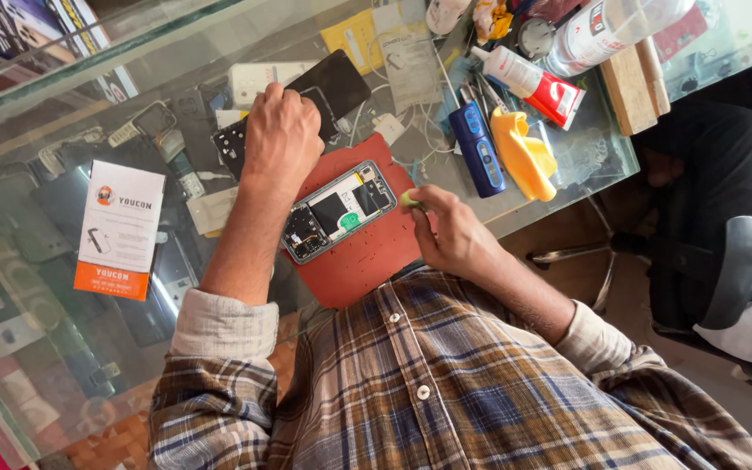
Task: The person uses a green-handled screwdriver to remove screws from a disassembled smartphone on a red mat, then switches to a blue electric screwdriver to remove screws from the phone's back cover. The person handles the phone chassis and back cover throughout.
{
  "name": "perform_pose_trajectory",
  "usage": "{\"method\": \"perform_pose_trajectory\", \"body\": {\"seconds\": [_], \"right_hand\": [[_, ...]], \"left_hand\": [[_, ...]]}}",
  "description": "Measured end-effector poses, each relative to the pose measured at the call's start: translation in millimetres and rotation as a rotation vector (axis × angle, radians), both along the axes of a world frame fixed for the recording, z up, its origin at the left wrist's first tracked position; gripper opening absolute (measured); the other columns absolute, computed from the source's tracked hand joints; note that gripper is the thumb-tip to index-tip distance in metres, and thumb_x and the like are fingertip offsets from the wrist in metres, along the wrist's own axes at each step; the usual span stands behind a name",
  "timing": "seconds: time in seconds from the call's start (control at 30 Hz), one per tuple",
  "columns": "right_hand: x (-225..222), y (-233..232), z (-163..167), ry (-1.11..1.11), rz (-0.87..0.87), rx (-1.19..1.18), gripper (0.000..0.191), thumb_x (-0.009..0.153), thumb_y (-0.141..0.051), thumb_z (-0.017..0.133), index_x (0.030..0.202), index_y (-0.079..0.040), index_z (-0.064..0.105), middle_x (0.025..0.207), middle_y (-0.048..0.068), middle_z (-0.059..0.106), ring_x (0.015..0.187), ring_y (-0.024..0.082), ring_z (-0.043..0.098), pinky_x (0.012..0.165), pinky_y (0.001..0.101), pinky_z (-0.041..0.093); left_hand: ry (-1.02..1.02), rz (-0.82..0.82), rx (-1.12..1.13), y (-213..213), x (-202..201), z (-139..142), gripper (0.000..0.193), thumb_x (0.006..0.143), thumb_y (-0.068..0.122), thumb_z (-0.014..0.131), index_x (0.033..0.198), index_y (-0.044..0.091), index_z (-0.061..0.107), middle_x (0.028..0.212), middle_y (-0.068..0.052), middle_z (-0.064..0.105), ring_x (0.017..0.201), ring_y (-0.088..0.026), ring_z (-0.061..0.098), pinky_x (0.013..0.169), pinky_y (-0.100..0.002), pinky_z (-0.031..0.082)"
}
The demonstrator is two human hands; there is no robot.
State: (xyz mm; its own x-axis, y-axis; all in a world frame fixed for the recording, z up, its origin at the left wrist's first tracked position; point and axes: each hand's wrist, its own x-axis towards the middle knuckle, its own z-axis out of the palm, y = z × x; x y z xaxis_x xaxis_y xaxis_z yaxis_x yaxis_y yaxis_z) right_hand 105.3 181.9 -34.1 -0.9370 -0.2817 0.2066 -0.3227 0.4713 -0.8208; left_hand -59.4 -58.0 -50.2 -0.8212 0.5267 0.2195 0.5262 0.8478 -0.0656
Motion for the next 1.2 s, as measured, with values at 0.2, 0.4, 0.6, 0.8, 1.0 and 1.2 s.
{"method": "perform_pose_trajectory", "body": {"seconds": [0.2,0.4,0.6,0.8,1.0,1.2], "right_hand": [[-25,-8,26,0.061,0.243,0.198,0.056,0.088,-0.015,0.073,0.137,-0.003,0.050,0.140,0.017,0.061,0.114,0.032,0.067,0.095,0.0455,0.053],[-66,-16,35,0.155,0.339,0.472,0.077,0.078,-0.034,0.080,0.142,-0.006,0.049,0.152,0.013,0.050,0.118,0.034,0.063,0.094,0.0473,0.052],[-95,-19,37,0.041,0.439,0.393,0.076,0.079,-0.032,0.081,0.142,-0.007,0.049,0.151,0.014,0.055,0.116,0.035,0.064,0.094,0.0476,0.053],[-103,-15,52,-0.005,0.327,0.423,0.076,0.078,-0.024,0.082,0.143,-0.005,0.049,0.137,0.011,0.064,0.110,0.034,0.067,0.089,0.0458,0.056],[-70,-14,60,-0.239,0.036,-0.019,0.033,0.102,-0.004,0.060,0.134,-0.003,0.056,0.113,0.017,0.070,0.103,0.029,0.068,0.091,0.0364,0.056],[-41,-39,52,-0.044,0.212,-0.261,0.025,0.104,0.012,0.050,0.121,-0.005,0.042,0.123,0.020,0.068,0.119,0.030,0.067,0.102,0.0429,0.055]], "left_hand": [[-0.074,-0.082,0.670,-19,46,37,0.019,0.079,-0.007,0.074,0.090,-0.001,0.059,0.086,-0.013,0.061,0.082,-0.027,0.059,0.075,-0.037,0.054],[-0.502,0.258,1.585,-45,107,25,0.022,0.093,-0.014,0.070,0.104,0.000,0.056,0.104,-0.015,0.071,0.084,-0.011,0.063,0.074,-0.025,0.055],[-0.462,0.290,1.669,-73,142,-7,0.038,0.093,-0.013,0.070,0.116,0.004,0.043,0.107,-0.016,0.067,0.097,-0.017,0.070,0.084,-0.029,0.063],[-0.513,0.304,1.686,-66,159,-9,0.037,0.092,-0.014,0.070,0.111,0.004,0.044,0.107,-0.015,0.067,0.102,-0.017,0.069,0.086,-0.028,0.060],[-0.522,0.228,1.669,-54,161,-7,0.041,0.090,-0.012,0.073,0.112,0.004,0.042,0.107,-0.013,0.066,0.099,-0.015,0.068,0.092,-0.029,0.059],[-0.528,0.196,1.491,-37,175,-4,0.042,0.092,-0.008,0.076,0.111,0.003,0.041,0.103,-0.013,0.066,0.095,-0.014,0.067,0.091,-0.030,0.058]]}}
